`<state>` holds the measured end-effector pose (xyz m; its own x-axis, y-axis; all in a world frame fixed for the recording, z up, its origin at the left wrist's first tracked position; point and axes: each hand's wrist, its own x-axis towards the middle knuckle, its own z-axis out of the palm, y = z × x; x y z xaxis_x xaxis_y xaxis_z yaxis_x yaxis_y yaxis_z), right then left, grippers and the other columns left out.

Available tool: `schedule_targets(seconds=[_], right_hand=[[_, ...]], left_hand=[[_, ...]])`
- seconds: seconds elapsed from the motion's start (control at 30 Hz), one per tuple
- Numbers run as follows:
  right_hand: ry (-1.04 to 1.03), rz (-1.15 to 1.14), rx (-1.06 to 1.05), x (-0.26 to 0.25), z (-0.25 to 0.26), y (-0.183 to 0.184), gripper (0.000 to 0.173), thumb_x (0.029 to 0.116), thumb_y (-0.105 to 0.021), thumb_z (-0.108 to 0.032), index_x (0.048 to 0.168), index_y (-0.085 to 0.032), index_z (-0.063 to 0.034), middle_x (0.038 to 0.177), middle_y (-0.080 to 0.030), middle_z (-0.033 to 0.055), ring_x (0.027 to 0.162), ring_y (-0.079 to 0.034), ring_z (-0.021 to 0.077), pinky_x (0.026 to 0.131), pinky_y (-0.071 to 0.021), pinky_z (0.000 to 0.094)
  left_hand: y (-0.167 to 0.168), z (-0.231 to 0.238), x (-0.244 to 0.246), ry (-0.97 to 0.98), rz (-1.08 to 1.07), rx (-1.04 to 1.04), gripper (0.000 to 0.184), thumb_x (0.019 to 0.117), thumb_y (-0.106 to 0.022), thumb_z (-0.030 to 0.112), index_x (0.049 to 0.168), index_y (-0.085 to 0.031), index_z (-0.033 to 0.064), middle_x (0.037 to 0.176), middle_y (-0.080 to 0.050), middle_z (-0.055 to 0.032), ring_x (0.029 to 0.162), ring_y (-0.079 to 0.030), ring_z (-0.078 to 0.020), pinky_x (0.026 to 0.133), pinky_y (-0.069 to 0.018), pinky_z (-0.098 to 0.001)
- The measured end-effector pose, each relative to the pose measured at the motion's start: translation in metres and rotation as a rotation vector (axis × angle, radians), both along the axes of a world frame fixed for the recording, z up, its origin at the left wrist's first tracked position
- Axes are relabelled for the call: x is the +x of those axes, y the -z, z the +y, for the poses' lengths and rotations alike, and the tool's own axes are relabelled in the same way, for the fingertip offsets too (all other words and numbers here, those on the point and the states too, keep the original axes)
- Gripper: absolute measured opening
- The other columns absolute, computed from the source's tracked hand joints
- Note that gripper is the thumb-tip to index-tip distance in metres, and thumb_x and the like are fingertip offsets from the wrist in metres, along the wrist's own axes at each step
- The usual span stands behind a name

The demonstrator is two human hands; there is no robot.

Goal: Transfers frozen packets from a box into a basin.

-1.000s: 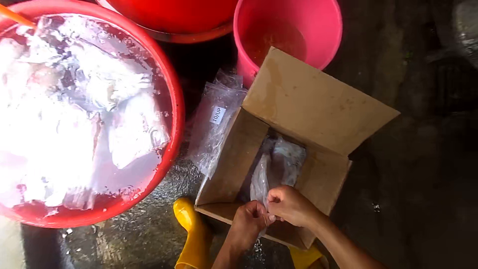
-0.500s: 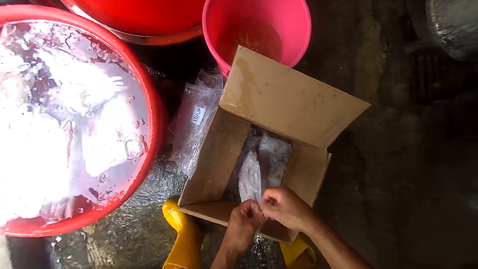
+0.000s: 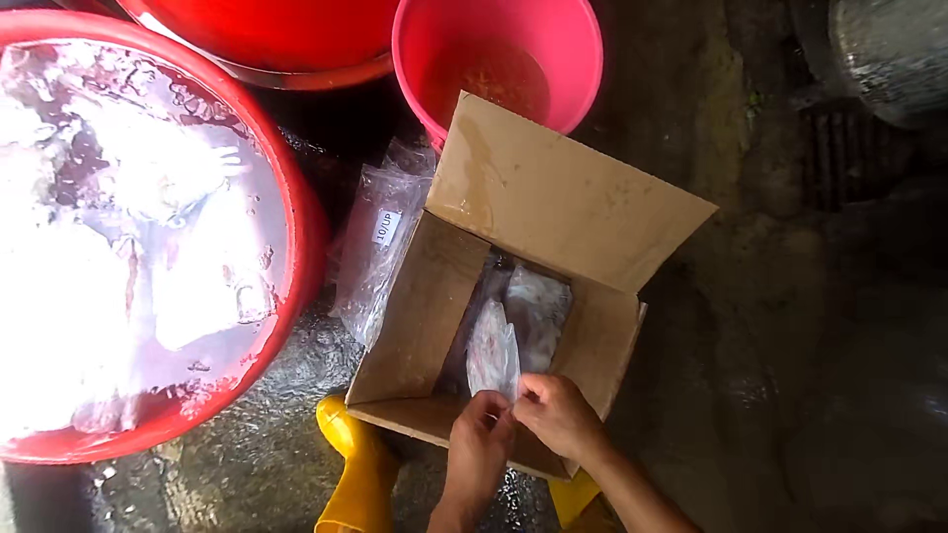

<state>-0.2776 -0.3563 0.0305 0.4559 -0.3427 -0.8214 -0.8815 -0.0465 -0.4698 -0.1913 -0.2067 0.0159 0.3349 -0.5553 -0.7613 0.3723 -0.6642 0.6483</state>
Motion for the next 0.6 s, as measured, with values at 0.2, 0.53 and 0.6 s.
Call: schedule_targets(seconds=[0.2,0.53,0.6], right_hand=[[-0.127,0.056,-0.013,0.022,0.007,-0.011,0.024,0.0905,-0.058,-0.033,0.079,-0.064,-0.0130,0.069,-0.059,0.0037,0.069,-0.061,0.0211,0.064,-0.0476,0.0472],[-0.239,0.106,-0.045,0.040,0.017,-0.006,0.030,0.0925,-0.055,-0.033,0.079,-0.065,-0.0077,0.079,-0.065,0.0105,0.082,-0.066,0.0279,0.073,-0.0501,0.0525],[-0.234,0.091,-0.045,0.011,0.011,0.000,0.031,0.0940,-0.055,-0.031,0.080,-0.065,-0.0059,0.077,-0.064,0.0118,0.079,-0.065,0.0293,0.070,-0.0498,0.0539]], left_hand=[[-0.010,0.004,0.007,0.159,-0.409,0.020,0.022,0.0956,-0.064,0.025,0.101,-0.078,0.0096,0.094,-0.076,-0.0018,0.082,-0.072,-0.0102,0.079,-0.0617,-0.0336],[0.000,0.008,-0.007,-0.408,-0.320,0.185,0.020,0.0953,-0.057,0.017,0.094,-0.071,0.0022,0.073,-0.067,-0.0048,0.063,-0.065,-0.0154,0.061,-0.0570,-0.0387],[0.004,0.006,0.012,-0.479,-0.273,0.200,0.020,0.0959,-0.055,0.017,0.094,-0.069,0.0027,0.069,-0.064,-0.0048,0.059,-0.063,-0.0169,0.056,-0.0551,-0.0386]])
